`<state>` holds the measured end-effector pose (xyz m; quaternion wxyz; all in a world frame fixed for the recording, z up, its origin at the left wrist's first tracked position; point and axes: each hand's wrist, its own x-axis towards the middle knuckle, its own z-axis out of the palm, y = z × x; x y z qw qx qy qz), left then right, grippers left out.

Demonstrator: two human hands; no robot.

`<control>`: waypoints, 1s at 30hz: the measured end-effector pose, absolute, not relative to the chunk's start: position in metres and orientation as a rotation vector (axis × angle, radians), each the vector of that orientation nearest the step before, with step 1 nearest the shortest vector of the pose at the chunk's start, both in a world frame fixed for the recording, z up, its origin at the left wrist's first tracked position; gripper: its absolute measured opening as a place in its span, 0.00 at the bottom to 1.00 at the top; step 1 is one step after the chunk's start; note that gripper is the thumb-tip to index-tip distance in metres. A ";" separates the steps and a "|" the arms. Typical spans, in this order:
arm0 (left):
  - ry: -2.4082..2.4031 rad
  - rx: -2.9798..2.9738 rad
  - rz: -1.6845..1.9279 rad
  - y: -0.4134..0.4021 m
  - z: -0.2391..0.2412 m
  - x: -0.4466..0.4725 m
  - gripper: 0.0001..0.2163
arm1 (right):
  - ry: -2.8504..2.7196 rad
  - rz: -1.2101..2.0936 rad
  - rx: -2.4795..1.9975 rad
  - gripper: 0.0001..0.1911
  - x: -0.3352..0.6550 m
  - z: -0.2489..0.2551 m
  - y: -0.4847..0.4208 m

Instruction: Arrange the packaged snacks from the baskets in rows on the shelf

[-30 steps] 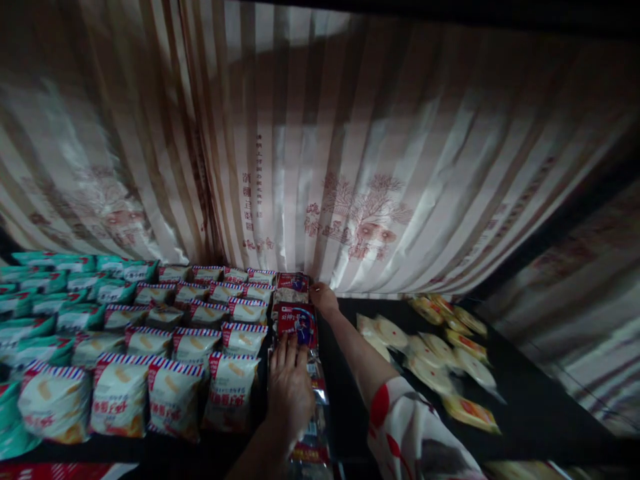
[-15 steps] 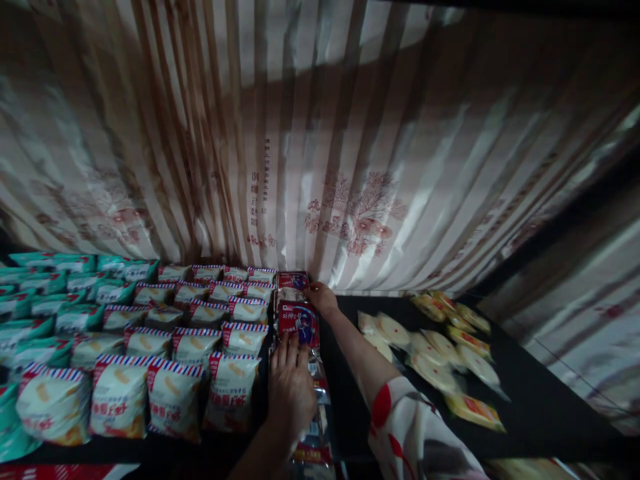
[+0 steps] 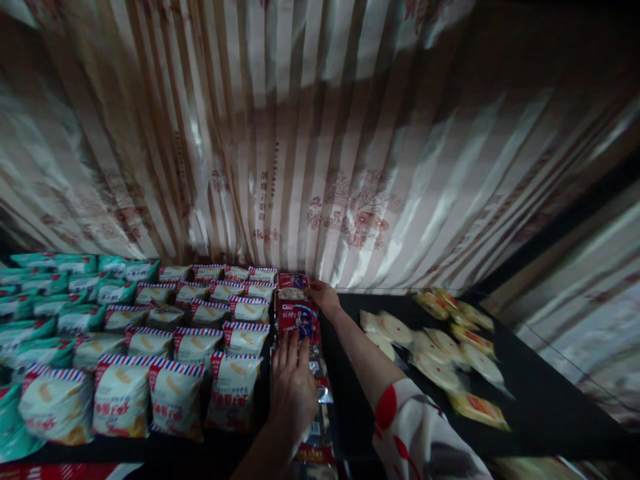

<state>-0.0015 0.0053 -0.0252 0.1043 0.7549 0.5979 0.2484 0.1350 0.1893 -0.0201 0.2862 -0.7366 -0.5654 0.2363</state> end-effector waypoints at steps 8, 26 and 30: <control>1.740 2.228 0.697 0.005 -0.025 0.000 0.23 | -1.538 0.538 -1.958 0.13 0.137 -0.011 0.174; 1.723 2.176 0.820 -0.003 0.004 -0.001 0.21 | -1.502 0.419 -1.624 0.18 0.158 0.013 0.071; 1.614 2.190 1.062 -0.028 0.003 -0.018 0.19 | -1.323 0.485 -1.500 0.22 0.162 0.008 0.018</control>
